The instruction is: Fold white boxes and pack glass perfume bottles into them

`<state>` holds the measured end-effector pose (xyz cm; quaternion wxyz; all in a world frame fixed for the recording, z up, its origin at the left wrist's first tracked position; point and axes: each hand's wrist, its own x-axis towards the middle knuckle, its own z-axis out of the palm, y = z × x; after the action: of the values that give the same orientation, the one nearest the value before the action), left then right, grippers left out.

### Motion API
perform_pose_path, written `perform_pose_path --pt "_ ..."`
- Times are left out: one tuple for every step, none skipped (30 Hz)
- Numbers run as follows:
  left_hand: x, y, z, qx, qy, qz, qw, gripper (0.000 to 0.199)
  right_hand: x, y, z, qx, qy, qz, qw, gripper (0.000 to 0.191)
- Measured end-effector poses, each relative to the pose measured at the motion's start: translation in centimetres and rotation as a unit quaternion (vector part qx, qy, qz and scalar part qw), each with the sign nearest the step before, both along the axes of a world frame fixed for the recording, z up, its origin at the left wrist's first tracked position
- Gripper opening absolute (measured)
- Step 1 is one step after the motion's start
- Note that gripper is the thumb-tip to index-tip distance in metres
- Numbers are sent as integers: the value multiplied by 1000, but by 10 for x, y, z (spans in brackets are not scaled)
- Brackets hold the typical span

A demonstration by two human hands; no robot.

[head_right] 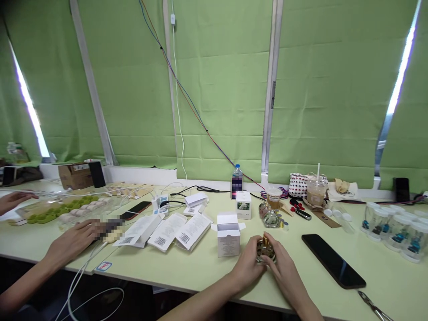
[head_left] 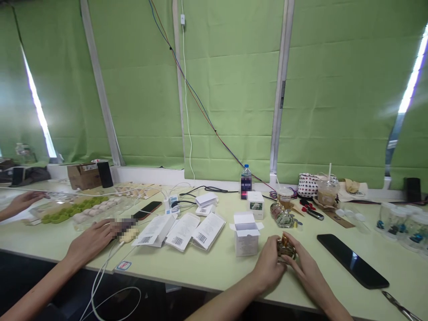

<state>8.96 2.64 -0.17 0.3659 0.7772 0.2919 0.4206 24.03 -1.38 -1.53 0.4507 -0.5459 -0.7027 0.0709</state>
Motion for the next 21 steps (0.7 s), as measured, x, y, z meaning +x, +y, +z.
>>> perform_pose_path --pt "-3 -4 -1 34 20 1 999 70 1 0 0 8 -4 0 1000 49" --pt "-8 -9 -3 85 48 8 995 77 1 0 0 15 -8 4 1000 49" --pt "-13 -14 -4 153 80 23 985 80 2 0 0 20 -13 12 1000 50" --pt "-19 -20 -5 221 104 43 969 79 2 -1 0 25 -17 22 999 50" --pt "-26 -24 -5 288 125 60 948 76 1 -1 0 30 -20 30 999 50" --pt "-33 -27 -6 364 127 82 919 69 1 -1 0 36 -23 34 999 49" --pt "-41 -29 -5 440 115 105 885 62 0 -2 0 44 -24 34 998 47" --pt "-49 -29 -4 503 88 133 850 58 -1 -3 0 53 -24 29 998 45" --pt "-57 -28 -2 540 59 167 823 54 -2 -4 0 63 -20 22 998 43" --pt "-64 -26 1 544 34 212 811 52 -2 -4 -1 72 -15 13 997 40" --pt "-71 -22 4 518 18 257 816 52 -3 -5 -2 77 -6 2 997 38" --pt "-77 -18 8 467 13 296 833 52 -3 -5 -3 81 5 -11 997 36" --pt "-82 -15 12 397 21 321 859 55 -4 -5 -5 83 17 -24 996 35" --pt "-86 -11 15 333 25 329 883 59 -3 -5 -6 85 29 -37 995 35" --pt "-89 -8 17 276 27 320 906 64 -3 -4 -8 88 41 -46 994 35" --pt "-92 -5 19 223 24 302 927 68 -3 -3 -11 94 52 -53 993 35" --pt "-93 -3 20 177 16 279 944 72 -2 -2 -13 102 64 -58 991 35" --pt "-94 -1 20 137 3 254 957 74 -2 -1 -15 111 77 -60 989 36" --pt "-95 0 19 102 -11 231 968 72 -2 -1 -16 120 94 -62 986 36" --pt "-95 1 18 75 -25 212 974 68 -2 0 -17 125 115 -64 983 36" --pt "-95 1 17 56 -36 195 979 62 -3 0 -17 127 144 -66 979 37"
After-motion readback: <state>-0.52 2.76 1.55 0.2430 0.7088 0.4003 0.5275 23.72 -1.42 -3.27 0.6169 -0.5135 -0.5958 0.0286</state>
